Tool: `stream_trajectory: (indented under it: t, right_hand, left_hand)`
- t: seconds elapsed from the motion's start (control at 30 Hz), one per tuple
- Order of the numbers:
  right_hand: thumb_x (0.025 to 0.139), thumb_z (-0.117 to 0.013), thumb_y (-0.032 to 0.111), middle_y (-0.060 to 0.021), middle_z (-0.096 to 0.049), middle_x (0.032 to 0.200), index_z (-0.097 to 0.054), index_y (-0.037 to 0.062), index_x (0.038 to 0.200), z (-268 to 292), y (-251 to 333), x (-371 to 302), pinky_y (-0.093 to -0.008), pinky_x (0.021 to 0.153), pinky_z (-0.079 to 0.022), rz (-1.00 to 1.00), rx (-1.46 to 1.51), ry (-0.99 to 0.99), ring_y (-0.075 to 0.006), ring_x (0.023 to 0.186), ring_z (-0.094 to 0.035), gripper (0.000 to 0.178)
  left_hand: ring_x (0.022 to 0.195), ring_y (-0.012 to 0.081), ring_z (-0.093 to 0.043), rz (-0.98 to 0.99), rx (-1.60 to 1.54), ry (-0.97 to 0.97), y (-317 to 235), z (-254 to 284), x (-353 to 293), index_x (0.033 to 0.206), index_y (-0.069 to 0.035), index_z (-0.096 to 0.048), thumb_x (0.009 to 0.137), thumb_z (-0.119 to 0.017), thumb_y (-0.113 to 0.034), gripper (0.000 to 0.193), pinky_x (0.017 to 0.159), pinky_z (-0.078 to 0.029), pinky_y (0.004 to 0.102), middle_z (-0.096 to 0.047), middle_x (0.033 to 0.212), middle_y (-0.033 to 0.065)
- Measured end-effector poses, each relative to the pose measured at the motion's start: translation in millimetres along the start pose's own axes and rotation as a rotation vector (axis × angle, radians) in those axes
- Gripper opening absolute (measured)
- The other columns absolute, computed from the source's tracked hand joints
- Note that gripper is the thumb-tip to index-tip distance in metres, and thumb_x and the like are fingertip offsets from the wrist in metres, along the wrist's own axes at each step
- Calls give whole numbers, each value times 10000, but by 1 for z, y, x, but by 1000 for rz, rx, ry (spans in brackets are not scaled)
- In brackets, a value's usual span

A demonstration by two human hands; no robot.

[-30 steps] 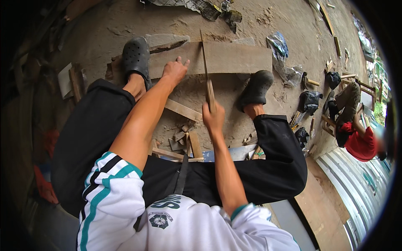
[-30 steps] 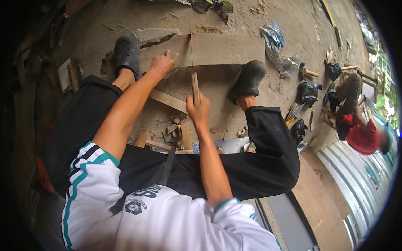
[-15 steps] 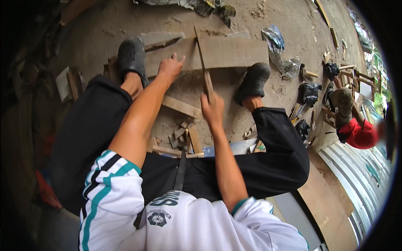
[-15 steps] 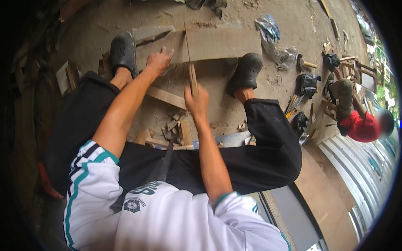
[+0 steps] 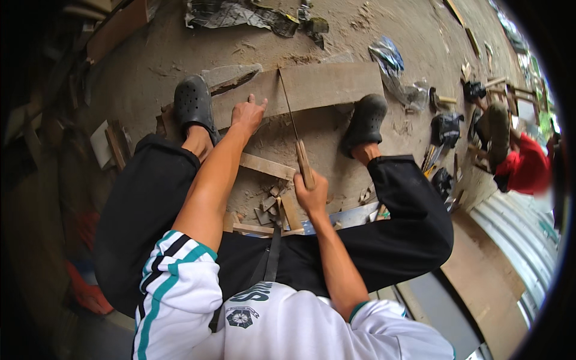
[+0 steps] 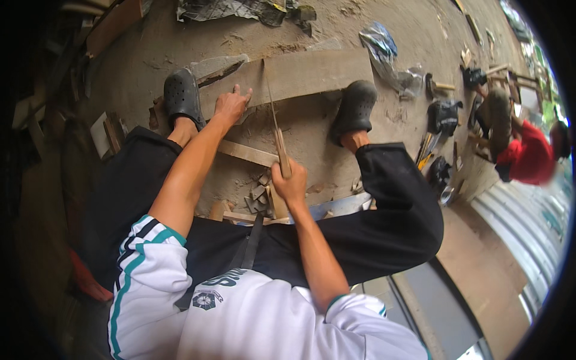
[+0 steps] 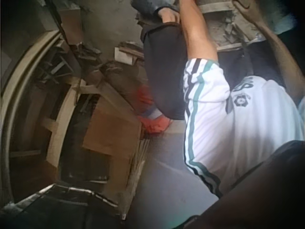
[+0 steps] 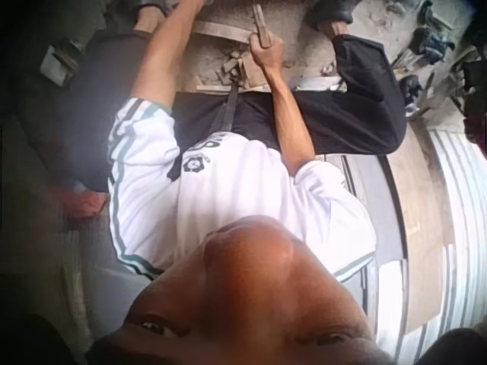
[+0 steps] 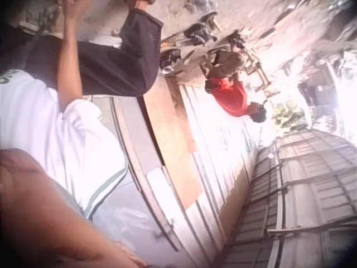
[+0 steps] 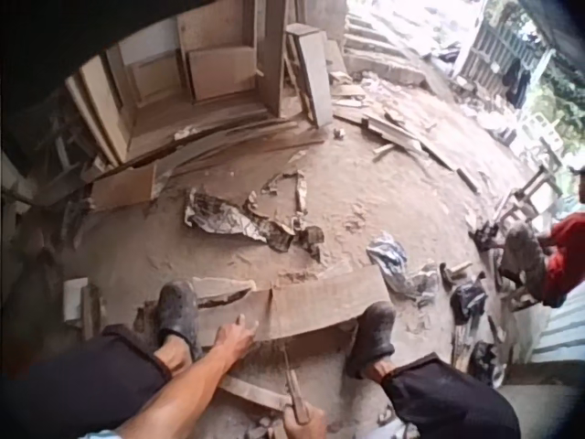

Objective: The person sits on the floor and uses a hand saw to cut a rectangular wooden plank. They hold the plank with their left hand and saw with their right hand, making repeated back-and-forth strokes along the plank's length.

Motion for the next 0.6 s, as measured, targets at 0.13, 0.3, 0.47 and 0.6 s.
stream_trajectory:
  t: [0.13,0.3,0.47,0.6]
  right_hand:
    - [803,-620,163,-231,-578,647,-596,-19,730,-19,-5,77,-417,557,-457,-5,-101,-10,-377,566,-592,198]
    - [799,-616,167,-230,-549,621,-578,-21,721,5,12,-1,-414,552,-454,-44,-18,20,-356,543,-585,207]
    - [806,-621,173,-197,-515,578,-562,-22,721,-4,4,53,-401,540,-442,-46,-53,13,-278,498,-539,221]
    - [811,-629,188,-186,-495,565,-547,-24,716,1,13,65,-387,536,-431,-56,-17,24,-228,487,-462,246]
  left_hand:
    - [917,331,-708,-55,10,-32,-21,10,3,1466,-294,-411,922,-461,-109,576,744,-575,429,-400,1466,254]
    - [890,337,-711,-15,27,-37,-1,5,-7,1446,-282,-437,920,-443,-115,552,728,-572,433,-413,1452,262]
    - [880,343,-709,-53,8,-95,-11,10,3,1454,-274,-424,913,-457,-122,563,716,-571,443,-408,1446,275]
    - [889,323,-713,-18,53,-43,-17,14,-4,1463,-274,-416,923,-433,-110,565,725,-572,437,-420,1441,272]
Point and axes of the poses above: each hand's wrist, its own x-axis towards the middle knuckle, its own z-axis out of the back of the hand, y = z × x, the point moved 10 cm from there along x, towards the middle knuckle
